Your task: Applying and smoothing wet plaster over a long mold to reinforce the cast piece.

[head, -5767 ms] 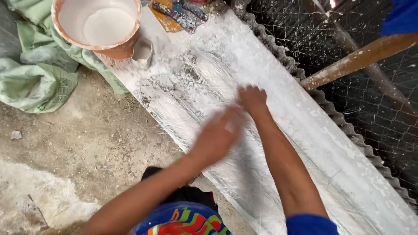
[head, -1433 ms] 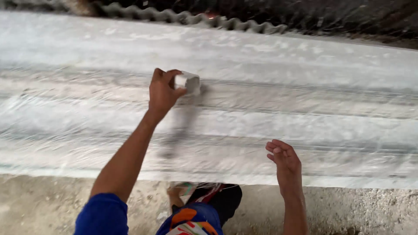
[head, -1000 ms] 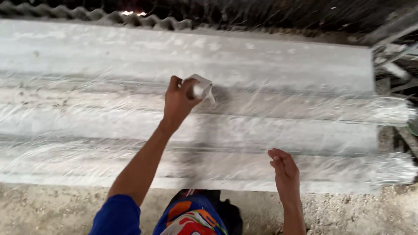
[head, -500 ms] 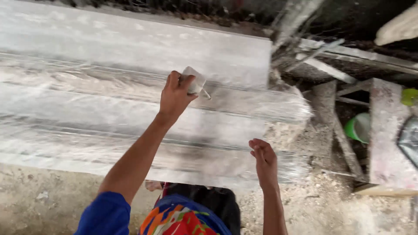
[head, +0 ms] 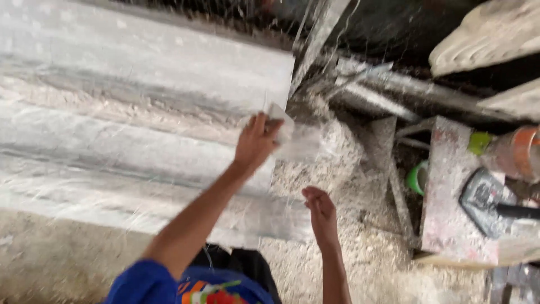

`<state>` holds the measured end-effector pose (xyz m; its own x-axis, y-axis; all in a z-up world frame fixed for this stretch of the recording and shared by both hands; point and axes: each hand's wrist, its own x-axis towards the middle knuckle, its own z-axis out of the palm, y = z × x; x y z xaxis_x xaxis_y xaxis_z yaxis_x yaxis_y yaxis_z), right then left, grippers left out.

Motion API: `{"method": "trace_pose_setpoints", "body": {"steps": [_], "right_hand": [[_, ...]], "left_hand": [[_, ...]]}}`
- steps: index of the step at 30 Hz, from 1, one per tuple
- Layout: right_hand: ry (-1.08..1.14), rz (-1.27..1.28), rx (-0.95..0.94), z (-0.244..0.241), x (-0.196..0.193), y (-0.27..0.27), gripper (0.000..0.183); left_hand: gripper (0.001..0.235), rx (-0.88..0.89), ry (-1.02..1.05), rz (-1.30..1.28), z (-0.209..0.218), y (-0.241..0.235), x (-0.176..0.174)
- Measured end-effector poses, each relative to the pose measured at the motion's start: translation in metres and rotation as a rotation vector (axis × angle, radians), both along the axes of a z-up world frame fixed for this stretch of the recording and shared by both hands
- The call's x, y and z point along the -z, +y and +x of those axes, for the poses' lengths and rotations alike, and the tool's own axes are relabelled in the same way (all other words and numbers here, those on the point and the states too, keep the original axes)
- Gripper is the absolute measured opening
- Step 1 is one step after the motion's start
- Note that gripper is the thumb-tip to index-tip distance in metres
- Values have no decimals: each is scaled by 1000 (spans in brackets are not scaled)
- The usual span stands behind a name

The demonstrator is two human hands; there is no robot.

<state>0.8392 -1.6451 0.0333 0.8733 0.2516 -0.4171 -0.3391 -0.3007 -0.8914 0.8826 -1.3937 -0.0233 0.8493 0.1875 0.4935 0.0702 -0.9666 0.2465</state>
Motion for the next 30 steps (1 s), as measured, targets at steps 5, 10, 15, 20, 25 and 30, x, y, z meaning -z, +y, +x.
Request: {"method": "trace_pose_setpoints", "body": {"steps": [5,10,15,20,25,30], "right_hand": [[39,28,22,6,5,-11,36],[51,13,2,26,0,-9,37],[10,-20,-39,39,5,-2,29],[28,-11,16,20,-14,48,31],[65,-14,-44,-30,-15,161,28],[30,125,-262,-137,-19,345,32]], "left_hand": [[68,-12,45,-202,23,-40,28],[55,-2,55,-565,63,-70,40],[57,-30,146,-528,38,-45,-23],[50,-372,-70,-436,-30,63,-23],[59,-732,-344,-898,-168,200,-48],[76,-877,-728,-1741,-365,303,-101]]}}
